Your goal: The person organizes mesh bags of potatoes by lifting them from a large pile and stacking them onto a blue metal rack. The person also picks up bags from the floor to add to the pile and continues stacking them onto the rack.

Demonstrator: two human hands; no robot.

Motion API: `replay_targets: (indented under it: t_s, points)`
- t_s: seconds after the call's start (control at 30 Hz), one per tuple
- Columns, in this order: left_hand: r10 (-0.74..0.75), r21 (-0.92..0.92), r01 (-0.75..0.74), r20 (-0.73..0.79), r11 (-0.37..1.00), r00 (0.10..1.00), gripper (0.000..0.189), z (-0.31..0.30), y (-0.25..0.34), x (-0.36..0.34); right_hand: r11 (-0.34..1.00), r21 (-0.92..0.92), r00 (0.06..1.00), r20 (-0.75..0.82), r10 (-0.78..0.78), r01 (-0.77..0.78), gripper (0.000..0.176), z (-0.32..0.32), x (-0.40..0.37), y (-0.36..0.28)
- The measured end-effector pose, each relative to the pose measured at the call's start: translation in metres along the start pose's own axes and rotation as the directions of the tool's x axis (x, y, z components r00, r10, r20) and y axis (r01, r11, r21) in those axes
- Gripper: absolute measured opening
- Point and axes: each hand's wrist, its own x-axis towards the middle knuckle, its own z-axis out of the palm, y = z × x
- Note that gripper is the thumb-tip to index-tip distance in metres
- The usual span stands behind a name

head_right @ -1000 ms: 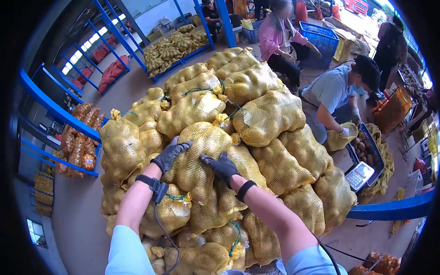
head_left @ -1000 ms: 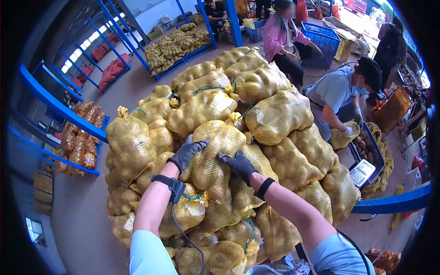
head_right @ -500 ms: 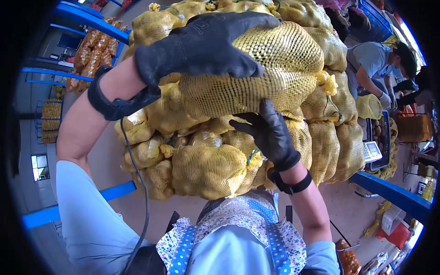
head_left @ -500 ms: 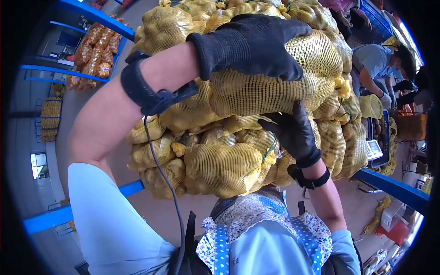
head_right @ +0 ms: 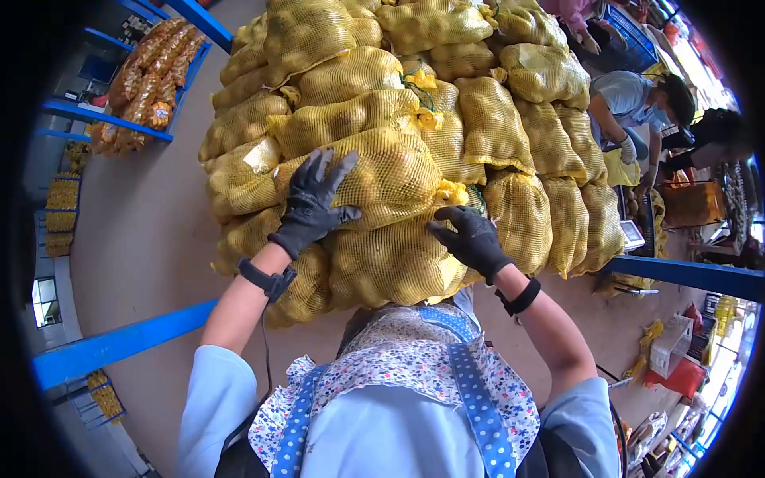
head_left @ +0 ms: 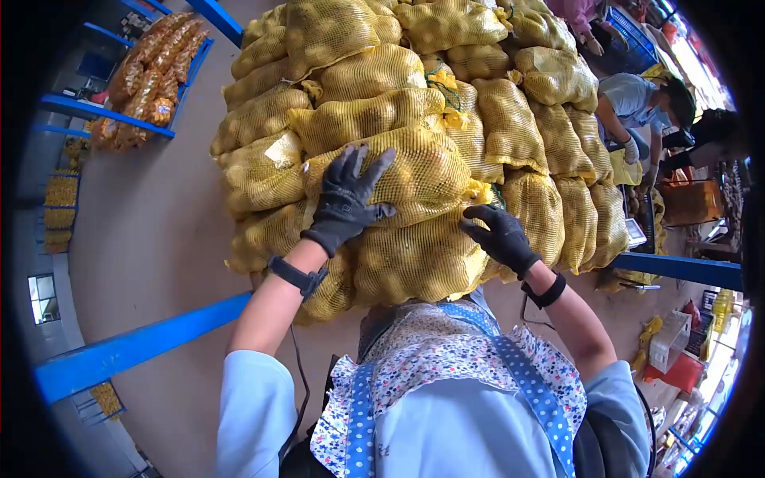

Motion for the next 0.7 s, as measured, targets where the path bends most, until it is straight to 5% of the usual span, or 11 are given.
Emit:
replay_targets:
  t_s: [0.1,0.13,0.17,0.2,0.23,0.3,0.37,0.43,0.47,0.6,0.7]
  points:
    - [-0.183,-0.227,0.075,-0.506,0.971,0.843,0.053,0.007,0.011,-0.038,0.988,-0.134,0.997,-0.021,-0.075,0.072,0.041,0.008,-0.004,0.009]
    - [-0.395,-0.441,0.162,-0.507,0.882,0.766,0.038,0.019,0.018,-0.068,0.962,-0.238,0.988,-0.043,-0.148,0.134,0.046,0.014,-0.007,0.014]
    - [-0.748,-0.795,0.399,-0.102,0.458,0.656,0.032,0.036,0.025,-0.1,0.959,-0.248,0.988,-0.041,-0.151,0.137,0.046,0.02,-0.006,0.014]
    - [-0.788,-0.819,0.509,0.119,0.266,0.604,0.034,0.062,0.023,-0.125,0.907,-0.352,0.966,-0.023,-0.256,0.231,0.053,0.029,-0.006,0.012]
    - [-0.795,-0.821,0.512,0.125,0.253,0.594,0.034,0.075,0.019,-0.128,0.835,-0.446,0.936,0.015,-0.353,0.322,0.061,0.038,-0.005,0.008]
    - [-0.357,-0.252,0.283,-0.332,0.925,0.873,0.042,0.094,0.011,-0.117,0.919,-0.28,0.953,0.199,-0.229,0.279,0.075,0.052,0.009,-0.023]
    - [-0.397,-0.203,0.355,-0.233,0.913,0.888,0.053,0.075,0.01,-0.091,0.897,-0.419,0.99,0.096,-0.108,0.138,0.077,0.084,0.022,-0.027]
    - [-0.697,-0.436,0.719,0.246,0.541,0.673,0.06,0.057,0.005,-0.082,0.878,-0.461,0.991,0.047,-0.123,0.131,0.075,0.1,0.024,-0.033]
    - [-0.742,-0.684,0.696,0.347,0.218,0.574,0.074,0.065,0.006,-0.089,0.861,-0.495,0.99,-0.011,-0.143,0.118,0.072,0.105,0.021,-0.032]
    - [-0.799,-0.651,0.694,0.22,0.307,0.56,0.11,0.101,0.031,-0.088,0.93,-0.365,0.983,-0.151,-0.105,0.043,0.055,0.12,0.017,-0.019]
    - [-0.806,-0.505,0.693,-0.011,0.515,0.591,0.11,0.117,0.047,-0.084,0.895,-0.432,0.965,-0.167,-0.201,0.112,0.043,0.122,0.015,-0.008]
